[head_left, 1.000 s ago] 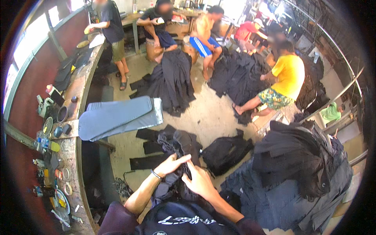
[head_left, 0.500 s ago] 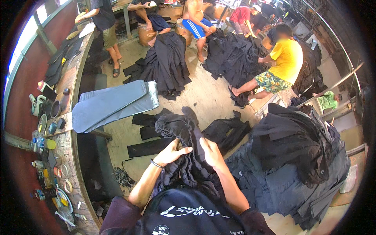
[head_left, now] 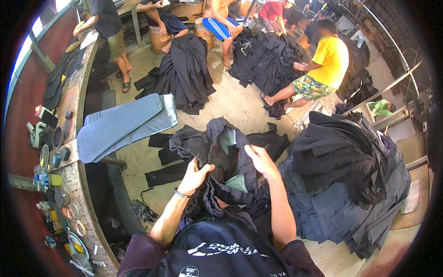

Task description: The person picks up black garments from a pile, opens them to check the interior, and attaches a small tag or label to each item. The tagged garments are then placed into a separate pile. The process is repeated for several items.

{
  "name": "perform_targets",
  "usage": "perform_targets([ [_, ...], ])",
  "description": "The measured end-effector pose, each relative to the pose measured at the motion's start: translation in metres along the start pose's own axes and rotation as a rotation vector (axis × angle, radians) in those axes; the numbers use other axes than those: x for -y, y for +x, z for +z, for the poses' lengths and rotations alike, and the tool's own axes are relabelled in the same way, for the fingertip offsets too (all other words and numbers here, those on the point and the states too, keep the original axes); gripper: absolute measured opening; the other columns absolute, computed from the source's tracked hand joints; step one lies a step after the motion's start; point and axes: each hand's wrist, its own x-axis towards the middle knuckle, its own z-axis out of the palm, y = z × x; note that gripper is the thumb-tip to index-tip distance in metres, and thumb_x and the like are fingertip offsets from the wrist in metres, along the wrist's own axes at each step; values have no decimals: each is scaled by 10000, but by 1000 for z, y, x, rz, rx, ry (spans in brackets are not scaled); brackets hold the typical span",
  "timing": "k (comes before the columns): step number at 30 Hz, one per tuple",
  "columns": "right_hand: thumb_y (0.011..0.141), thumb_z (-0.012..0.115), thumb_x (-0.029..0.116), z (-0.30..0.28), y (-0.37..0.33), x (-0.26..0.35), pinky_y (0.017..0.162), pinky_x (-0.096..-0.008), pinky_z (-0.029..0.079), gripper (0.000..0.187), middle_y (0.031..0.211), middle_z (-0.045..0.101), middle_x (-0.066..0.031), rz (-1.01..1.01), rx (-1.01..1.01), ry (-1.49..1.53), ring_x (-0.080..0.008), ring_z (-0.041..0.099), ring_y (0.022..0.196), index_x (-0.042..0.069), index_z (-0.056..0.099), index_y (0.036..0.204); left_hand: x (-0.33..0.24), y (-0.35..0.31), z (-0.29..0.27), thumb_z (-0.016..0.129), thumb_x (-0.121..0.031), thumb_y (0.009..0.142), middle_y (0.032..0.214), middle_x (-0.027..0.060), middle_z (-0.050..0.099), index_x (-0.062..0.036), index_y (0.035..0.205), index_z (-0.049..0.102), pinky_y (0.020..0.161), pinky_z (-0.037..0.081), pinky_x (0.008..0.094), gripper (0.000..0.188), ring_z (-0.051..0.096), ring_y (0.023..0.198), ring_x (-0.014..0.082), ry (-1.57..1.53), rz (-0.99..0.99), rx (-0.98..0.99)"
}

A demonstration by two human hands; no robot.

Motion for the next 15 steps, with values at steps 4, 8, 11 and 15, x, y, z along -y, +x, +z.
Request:
perform_targets([
  [4,981,667,239,-8,18,18,847,-383,504,337,975,709,-177,-278,-214,-358,-249,651,907,-36,658,1175,-23,-6,10,758,-68,882,1343,168,652,131,1403,496,1088,464,332,616,616,1213,220,150,23,-134],
  [8,904,725,182,35,44,41,1029,-416,514,510,1148,748,-259,-539,-391,-337,-375,707,1175,-34,635,1357,-37,-15,25,764,-70,878,1366,176,631,142,1401,492,1109,444,343,627,594,1242,234,244,92,-23],
  [11,916,701,162,32,52,63,1027,-408,506,468,1154,763,-215,-202,-148,-30,-330,715,1143,-39,646,1336,-44,-8,25,802,-172,851,1395,251,589,228,1437,395,1144,407,359,818,540,1318,278,316,77,-119],
  [15,879,724,151,16,39,84,1134,-403,443,630,1339,655,-290,-236,-22,-97,-335,621,1298,-118,528,1414,-62,12,10,805,-203,846,1320,271,611,298,1431,322,1103,430,340,909,587,1246,267,249,95,-224],
])
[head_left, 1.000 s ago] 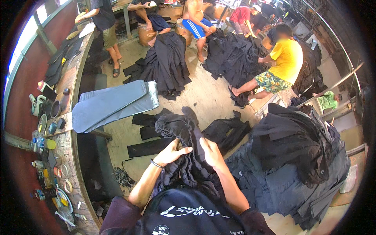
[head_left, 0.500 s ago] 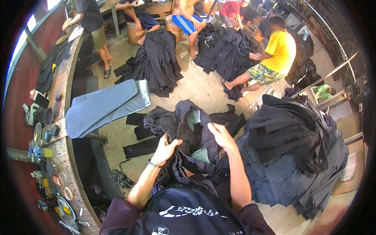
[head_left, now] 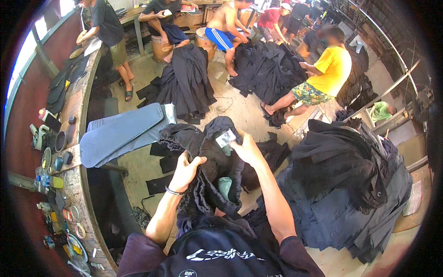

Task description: The person picks up black garments from a pile, opens them to check the interior, and attaches a small tag or label to each item. The tagged garments are then placed into a separate pile. The process is repeated for several items.

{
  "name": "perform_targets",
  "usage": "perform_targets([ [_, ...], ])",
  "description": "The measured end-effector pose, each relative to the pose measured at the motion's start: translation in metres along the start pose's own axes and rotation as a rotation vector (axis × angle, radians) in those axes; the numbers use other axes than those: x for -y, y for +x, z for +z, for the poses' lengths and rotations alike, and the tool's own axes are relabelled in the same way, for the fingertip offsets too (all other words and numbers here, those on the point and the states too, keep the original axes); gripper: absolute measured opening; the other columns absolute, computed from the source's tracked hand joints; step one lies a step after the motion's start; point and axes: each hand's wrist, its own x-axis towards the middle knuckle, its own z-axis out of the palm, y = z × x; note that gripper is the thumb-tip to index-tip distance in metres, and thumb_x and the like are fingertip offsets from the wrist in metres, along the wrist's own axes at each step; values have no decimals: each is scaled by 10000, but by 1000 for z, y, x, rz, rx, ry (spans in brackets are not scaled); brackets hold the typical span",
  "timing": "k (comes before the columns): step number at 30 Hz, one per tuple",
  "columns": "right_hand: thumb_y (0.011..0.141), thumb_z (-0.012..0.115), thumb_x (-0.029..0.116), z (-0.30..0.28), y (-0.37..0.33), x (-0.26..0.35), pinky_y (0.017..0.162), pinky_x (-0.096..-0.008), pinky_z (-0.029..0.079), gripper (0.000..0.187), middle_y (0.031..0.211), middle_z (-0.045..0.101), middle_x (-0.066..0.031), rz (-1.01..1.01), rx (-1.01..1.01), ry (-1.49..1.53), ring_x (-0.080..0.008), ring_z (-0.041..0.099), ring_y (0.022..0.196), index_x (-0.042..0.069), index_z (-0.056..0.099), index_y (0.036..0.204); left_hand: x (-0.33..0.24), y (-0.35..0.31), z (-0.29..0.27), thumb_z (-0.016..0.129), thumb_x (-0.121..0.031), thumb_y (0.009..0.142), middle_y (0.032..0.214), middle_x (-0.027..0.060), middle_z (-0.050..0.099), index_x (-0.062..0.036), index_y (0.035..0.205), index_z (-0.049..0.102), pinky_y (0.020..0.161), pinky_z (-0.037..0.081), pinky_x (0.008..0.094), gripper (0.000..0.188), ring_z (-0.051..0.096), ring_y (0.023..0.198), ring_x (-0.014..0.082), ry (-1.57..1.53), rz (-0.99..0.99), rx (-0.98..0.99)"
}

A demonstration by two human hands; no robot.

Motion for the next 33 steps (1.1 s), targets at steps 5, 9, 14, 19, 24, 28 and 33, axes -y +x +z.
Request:
perform_targets([
  [5,834,755,116,3,-9,3,1189,-408,397,783,1484,523,-369,-62,-105,-258,-409,509,1433,-152,412,1485,-17,2,1,768,-144,866,1235,225,659,276,1349,417,1041,466,316,730,641,1106,229,30,59,86],
  [9,876,782,193,-2,-6,-11,1029,-462,508,600,1195,711,-322,-116,-290,-261,-455,657,1228,-73,564,1368,-23,-8,17,771,-156,863,1246,237,653,283,1376,394,1051,461,321,773,624,1162,235,-9,121,79],
  [14,1048,644,308,-31,-16,-16,713,-287,429,361,806,627,0,-93,-101,69,-82,496,770,-45,717,1028,-17,-7,33,792,-189,861,1327,298,608,289,1492,229,1112,436,345,972,588,1270,271,-7,-38,37],
  [19,1047,621,360,-68,-19,-12,751,-283,431,440,878,645,3,2,58,185,-97,522,841,-71,710,1054,-9,-7,60,803,-201,859,1400,327,548,278,1522,158,1150,412,362,1041,584,1290,283,126,6,-82],
  [24,1042,605,403,-87,-11,-32,795,-351,486,475,906,700,-80,-29,61,130,-175,623,841,-48,700,1158,-4,-11,89,800,-195,859,1421,315,539,265,1522,189,1145,412,353,1012,585,1288,281,54,-27,-97],
  [28,911,778,359,-68,-56,-71,950,-547,540,810,1171,693,-303,-157,-299,-476,-504,698,1013,35,380,1538,17,-7,114,790,-236,880,1430,268,561,229,1548,206,1168,379,356,1002,542,1332,284,11,-21,-94],
  [33,966,574,37,-17,-104,-117,976,-489,535,589,1260,658,-336,165,-110,203,-466,672,1182,167,464,1530,77,-16,143,758,-221,936,1397,180,620,115,1475,435,1077,487,371,713,615,1244,262,-216,-158,-413],
])
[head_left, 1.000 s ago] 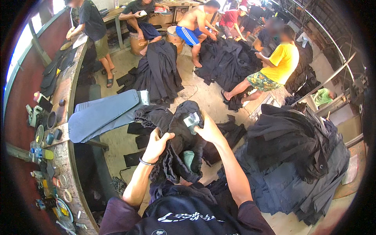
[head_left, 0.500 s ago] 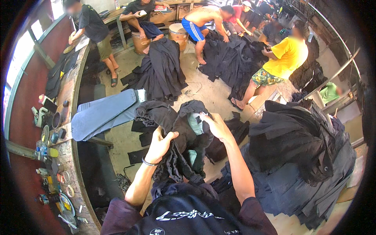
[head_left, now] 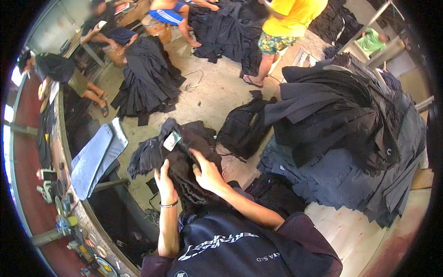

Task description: The person picks up black garments from a pile, opens them to check the interior, and attaches a small tag or label to each item. The tagged garments are then placed into a separate pile. The process is repeated for several items.

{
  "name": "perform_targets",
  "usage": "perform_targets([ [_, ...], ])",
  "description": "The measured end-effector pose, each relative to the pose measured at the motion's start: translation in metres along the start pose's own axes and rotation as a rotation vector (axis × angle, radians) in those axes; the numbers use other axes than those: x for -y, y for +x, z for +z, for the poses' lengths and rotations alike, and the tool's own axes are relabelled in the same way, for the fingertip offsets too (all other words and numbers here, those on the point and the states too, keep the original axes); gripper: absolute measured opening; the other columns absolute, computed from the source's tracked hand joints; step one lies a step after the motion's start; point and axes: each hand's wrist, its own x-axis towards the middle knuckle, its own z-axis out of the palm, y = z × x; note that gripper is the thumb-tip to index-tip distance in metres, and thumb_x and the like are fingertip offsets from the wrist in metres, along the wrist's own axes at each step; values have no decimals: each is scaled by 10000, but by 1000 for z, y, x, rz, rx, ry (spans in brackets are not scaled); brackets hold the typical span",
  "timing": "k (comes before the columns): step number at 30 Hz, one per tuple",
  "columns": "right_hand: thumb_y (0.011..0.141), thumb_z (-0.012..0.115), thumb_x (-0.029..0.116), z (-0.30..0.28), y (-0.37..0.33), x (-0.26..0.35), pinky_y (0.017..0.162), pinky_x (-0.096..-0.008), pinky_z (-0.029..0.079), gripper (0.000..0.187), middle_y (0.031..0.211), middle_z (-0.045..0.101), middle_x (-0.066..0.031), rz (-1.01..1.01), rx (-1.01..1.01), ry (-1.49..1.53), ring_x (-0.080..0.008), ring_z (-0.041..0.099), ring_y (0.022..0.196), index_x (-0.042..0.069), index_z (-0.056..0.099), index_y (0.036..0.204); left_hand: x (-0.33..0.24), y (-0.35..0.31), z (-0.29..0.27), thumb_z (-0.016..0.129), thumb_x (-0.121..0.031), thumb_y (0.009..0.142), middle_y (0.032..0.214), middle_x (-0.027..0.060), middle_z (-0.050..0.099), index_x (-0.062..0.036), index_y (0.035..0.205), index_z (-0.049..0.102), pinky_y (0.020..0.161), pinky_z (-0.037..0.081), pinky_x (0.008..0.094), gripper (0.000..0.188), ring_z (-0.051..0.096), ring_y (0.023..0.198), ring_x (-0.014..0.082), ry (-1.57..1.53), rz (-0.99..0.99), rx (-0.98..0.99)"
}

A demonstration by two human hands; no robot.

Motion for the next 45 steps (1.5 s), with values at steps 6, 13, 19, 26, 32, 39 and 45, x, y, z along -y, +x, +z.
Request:
perform_targets([
  [6,1064,586,199,-46,60,-49,858,-463,563,320,1159,721,-245,-206,10,-6,-411,732,1037,90,654,1356,12,16,-34,709,-331,995,1352,137,662,9,1398,573,1063,512,401,545,646,1209,266,31,12,-12],
  [13,1040,614,295,-177,222,-89,818,-514,559,300,1040,728,-243,-380,-41,-505,-429,713,924,111,713,1256,2,-3,-51,722,-351,984,1383,131,646,-11,1382,579,1093,488,418,543,626,1253,279,-18,62,-145],
  [19,995,623,180,-354,280,-71,939,-503,539,227,1092,721,-219,-462,-268,-972,-443,678,1058,76,709,1178,-9,6,-71,733,-343,972,1420,139,618,10,1419,548,1123,462,421,599,607,1281,286,-13,81,-253],
  [26,1033,519,191,-384,246,12,870,-524,578,327,1067,738,-201,-238,-295,-1434,-429,723,1009,208,675,1320,-29,68,-82,747,-328,964,1460,149,595,45,1451,524,1143,426,402,653,561,1337,281,108,89,-209],
  [32,990,568,249,-255,244,-122,738,-492,590,297,1097,644,-149,-21,-259,-1637,-357,721,857,243,719,1246,-58,113,-90,756,-286,962,1424,108,627,2,1425,578,1130,424,387,573,579,1307,266,156,82,-77],
  [39,1015,578,342,60,163,-245,1057,-595,458,458,1418,608,-264,314,378,-876,-446,597,1288,85,650,1388,-66,153,-90,754,-261,966,1403,157,619,62,1396,534,1116,437,382,581,592,1271,270,240,-47,48],
  [45,1006,700,409,129,133,-74,1118,-460,453,599,1409,533,-237,-171,-264,67,-393,534,1337,40,562,1458,-33,170,-54,768,-234,963,1471,176,566,108,1471,451,1143,418,383,690,536,1342,271,218,-163,291],
])
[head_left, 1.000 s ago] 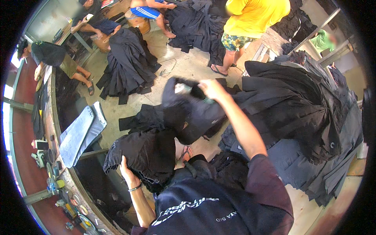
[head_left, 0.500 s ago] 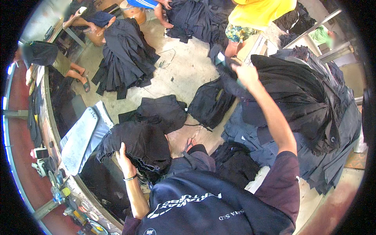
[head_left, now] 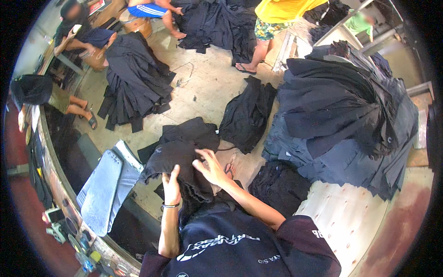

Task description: The person picks up black garments from a pile, opens them to check the interior, and attaches a small tag or label to each item. The tagged garments are then placed into a separate pile. The process is repeated for several items.

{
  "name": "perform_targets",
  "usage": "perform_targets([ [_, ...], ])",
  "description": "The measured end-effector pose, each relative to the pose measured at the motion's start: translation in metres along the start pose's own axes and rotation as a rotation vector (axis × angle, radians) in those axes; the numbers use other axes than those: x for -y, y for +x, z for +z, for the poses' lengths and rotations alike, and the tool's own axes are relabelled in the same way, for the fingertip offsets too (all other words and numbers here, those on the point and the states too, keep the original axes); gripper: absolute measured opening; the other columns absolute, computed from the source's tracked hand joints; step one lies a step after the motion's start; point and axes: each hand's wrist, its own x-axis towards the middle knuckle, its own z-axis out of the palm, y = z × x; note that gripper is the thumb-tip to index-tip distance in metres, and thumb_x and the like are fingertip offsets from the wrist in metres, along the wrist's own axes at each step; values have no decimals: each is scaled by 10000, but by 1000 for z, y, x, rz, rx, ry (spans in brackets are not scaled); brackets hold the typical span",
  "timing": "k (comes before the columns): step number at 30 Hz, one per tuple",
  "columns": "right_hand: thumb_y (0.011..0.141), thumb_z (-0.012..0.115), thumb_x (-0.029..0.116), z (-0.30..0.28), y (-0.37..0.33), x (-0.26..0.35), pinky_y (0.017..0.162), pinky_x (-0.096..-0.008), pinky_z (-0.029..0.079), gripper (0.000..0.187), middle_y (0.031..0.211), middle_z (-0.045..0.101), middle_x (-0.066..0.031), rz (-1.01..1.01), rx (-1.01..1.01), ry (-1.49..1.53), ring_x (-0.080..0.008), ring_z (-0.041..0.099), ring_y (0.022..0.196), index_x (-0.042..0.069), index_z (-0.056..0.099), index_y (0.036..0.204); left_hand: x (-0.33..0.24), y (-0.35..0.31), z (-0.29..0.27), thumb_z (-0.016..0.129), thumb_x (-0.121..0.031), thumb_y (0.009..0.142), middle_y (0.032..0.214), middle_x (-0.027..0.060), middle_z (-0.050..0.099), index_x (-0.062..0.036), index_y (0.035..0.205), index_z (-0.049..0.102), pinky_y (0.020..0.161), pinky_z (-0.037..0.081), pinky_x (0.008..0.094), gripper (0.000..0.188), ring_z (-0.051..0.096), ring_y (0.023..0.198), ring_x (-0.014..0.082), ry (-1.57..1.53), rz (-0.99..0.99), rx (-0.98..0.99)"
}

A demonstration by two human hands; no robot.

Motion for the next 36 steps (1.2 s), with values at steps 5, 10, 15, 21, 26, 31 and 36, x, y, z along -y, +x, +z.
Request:
perform_targets([
  [5,842,832,523,-41,37,88,1084,-465,491,863,1367,614,-285,-64,261,-234,-411,620,1243,14,556,1482,2,23,18,685,-312,1047,1449,168,587,82,1431,509,1122,421,357,577,542,1326,225,-81,-47,279],
  [10,978,731,318,-62,49,114,1099,-407,485,597,1413,635,-275,289,179,-36,-309,646,1288,-20,586,1447,-31,31,38,872,-376,882,1459,212,572,151,1477,435,1164,387,367,907,510,1371,266,194,59,454],
  [15,925,794,407,-67,39,140,1152,-423,443,831,1406,624,-296,47,251,-51,-399,587,1357,-41,448,1533,-55,25,53,848,-279,918,1362,181,635,121,1395,515,1084,466,343,705,589,1259,233,188,116,444],
  [21,847,785,236,-93,41,145,952,-439,550,762,1213,708,-277,162,308,-219,-393,712,1115,-5,459,1493,-73,9,52,855,-233,908,1257,131,678,83,1280,578,1030,500,338,561,617,1150,181,335,145,628],
  [26,892,530,44,-148,79,138,849,-320,522,460,1034,733,-109,146,-165,-183,-183,678,918,35,646,1337,-111,2,45,850,-192,874,1144,127,717,71,1185,625,992,517,335,466,635,1106,178,444,244,510],
  [31,937,738,210,-174,85,151,1008,-393,516,530,1199,744,-187,157,-26,-446,-260,693,1173,57,606,1426,-144,-17,53,845,-230,860,1054,107,713,52,1152,638,897,522,328,456,640,976,190,566,466,431],
  [36,869,612,5,-147,107,154,992,-461,532,492,1178,719,-252,-254,-50,-469,-422,691,1163,42,609,1360,-148,-42,77,839,-230,861,1050,123,713,58,1142,640,926,506,342,448,629,990,197,637,522,480],
])
